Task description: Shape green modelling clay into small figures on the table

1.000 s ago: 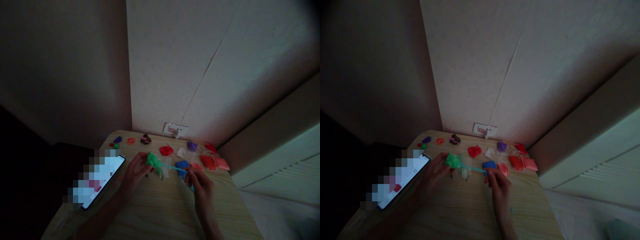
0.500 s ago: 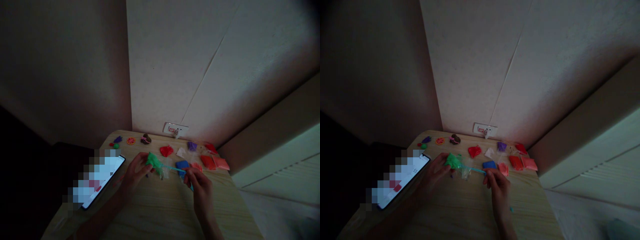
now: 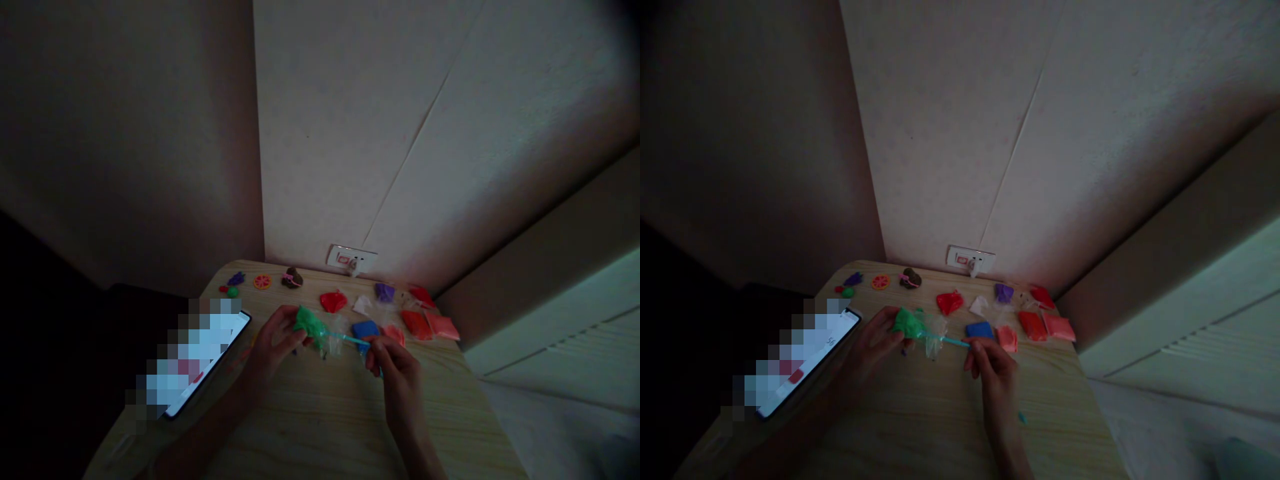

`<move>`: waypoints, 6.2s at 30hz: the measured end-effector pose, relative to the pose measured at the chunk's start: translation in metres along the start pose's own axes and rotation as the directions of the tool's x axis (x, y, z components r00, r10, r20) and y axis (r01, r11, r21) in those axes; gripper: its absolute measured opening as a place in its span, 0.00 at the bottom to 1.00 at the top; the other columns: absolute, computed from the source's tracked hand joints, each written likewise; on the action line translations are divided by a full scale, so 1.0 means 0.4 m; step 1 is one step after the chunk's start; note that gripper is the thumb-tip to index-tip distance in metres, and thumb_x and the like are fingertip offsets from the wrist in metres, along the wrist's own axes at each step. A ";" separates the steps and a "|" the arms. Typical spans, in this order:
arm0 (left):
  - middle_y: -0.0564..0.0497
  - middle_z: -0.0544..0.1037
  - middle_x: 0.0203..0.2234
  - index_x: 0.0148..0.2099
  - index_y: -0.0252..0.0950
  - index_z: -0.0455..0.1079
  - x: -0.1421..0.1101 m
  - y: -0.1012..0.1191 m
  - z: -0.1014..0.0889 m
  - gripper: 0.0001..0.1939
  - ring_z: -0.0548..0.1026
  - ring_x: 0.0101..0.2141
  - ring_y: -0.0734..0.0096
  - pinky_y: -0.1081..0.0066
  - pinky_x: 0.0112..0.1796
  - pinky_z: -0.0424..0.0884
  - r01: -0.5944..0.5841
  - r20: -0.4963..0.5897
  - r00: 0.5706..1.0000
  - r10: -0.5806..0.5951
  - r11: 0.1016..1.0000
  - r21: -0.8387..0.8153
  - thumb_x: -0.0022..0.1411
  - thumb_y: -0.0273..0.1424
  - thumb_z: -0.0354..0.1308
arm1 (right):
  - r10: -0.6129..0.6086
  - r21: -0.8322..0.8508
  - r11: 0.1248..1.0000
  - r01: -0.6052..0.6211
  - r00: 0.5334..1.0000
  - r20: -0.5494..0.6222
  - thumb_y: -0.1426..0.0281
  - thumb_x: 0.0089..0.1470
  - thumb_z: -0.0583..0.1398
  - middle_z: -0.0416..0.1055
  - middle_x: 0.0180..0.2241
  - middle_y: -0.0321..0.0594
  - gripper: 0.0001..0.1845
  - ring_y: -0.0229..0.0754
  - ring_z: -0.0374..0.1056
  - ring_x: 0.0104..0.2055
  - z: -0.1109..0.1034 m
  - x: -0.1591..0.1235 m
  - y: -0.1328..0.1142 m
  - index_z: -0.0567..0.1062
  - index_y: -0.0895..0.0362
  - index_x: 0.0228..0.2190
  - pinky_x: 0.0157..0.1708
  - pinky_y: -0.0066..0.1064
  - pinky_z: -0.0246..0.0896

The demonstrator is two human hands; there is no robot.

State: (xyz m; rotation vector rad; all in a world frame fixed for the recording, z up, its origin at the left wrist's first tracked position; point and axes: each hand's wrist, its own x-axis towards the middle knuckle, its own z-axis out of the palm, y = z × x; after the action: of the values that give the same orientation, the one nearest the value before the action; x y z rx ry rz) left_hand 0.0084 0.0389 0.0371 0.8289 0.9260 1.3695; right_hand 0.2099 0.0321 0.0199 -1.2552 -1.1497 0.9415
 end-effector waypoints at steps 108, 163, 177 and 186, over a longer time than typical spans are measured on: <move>0.47 0.75 0.37 0.33 0.35 0.78 0.024 0.025 -0.039 0.06 0.73 0.42 0.63 0.69 0.44 0.69 -0.255 0.061 0.966 0.250 0.904 0.343 0.56 0.31 0.60 | 0.056 -0.226 0.972 0.066 0.867 0.495 0.53 0.60 0.51 0.64 0.14 0.32 0.25 0.36 0.62 0.19 0.028 -0.023 -0.012 0.72 0.58 0.24 0.22 0.25 0.55; 0.41 0.66 0.55 0.50 0.39 0.60 -0.019 -0.030 -0.009 0.19 0.64 0.57 0.60 0.60 0.54 0.63 -0.661 0.574 0.746 0.338 0.273 0.699 0.57 0.20 0.55 | -0.257 -0.337 0.834 0.437 0.848 0.464 0.73 0.57 0.53 0.67 0.23 0.35 0.10 0.38 0.65 0.25 0.048 -0.044 0.002 0.66 0.55 0.24 0.26 0.25 0.58; 0.45 0.69 0.52 0.41 0.39 0.64 -0.020 -0.029 -0.012 0.11 0.68 0.54 0.64 0.66 0.52 0.66 -0.680 0.600 0.731 0.325 0.263 0.685 0.57 0.20 0.55 | -0.261 -0.341 0.827 0.448 0.842 0.472 0.74 0.56 0.53 0.65 0.23 0.35 0.09 0.37 0.64 0.26 0.047 -0.044 0.002 0.65 0.56 0.25 0.27 0.24 0.58; 0.45 0.71 0.51 0.37 0.37 0.68 -0.012 -0.041 -0.015 0.05 0.68 0.54 0.63 0.65 0.53 0.66 -0.696 0.613 0.713 0.341 0.243 0.676 0.61 0.23 0.54 | -0.279 -0.361 0.814 0.455 0.851 0.445 0.74 0.57 0.53 0.65 0.22 0.34 0.09 0.37 0.63 0.24 0.053 -0.045 0.008 0.65 0.55 0.25 0.26 0.24 0.58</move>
State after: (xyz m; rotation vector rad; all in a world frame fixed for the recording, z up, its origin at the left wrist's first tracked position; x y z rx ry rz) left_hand 0.0099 0.0329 0.0200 2.3636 1.1138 1.1217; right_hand 0.1857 0.0194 0.0135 -1.1642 -1.9353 0.6350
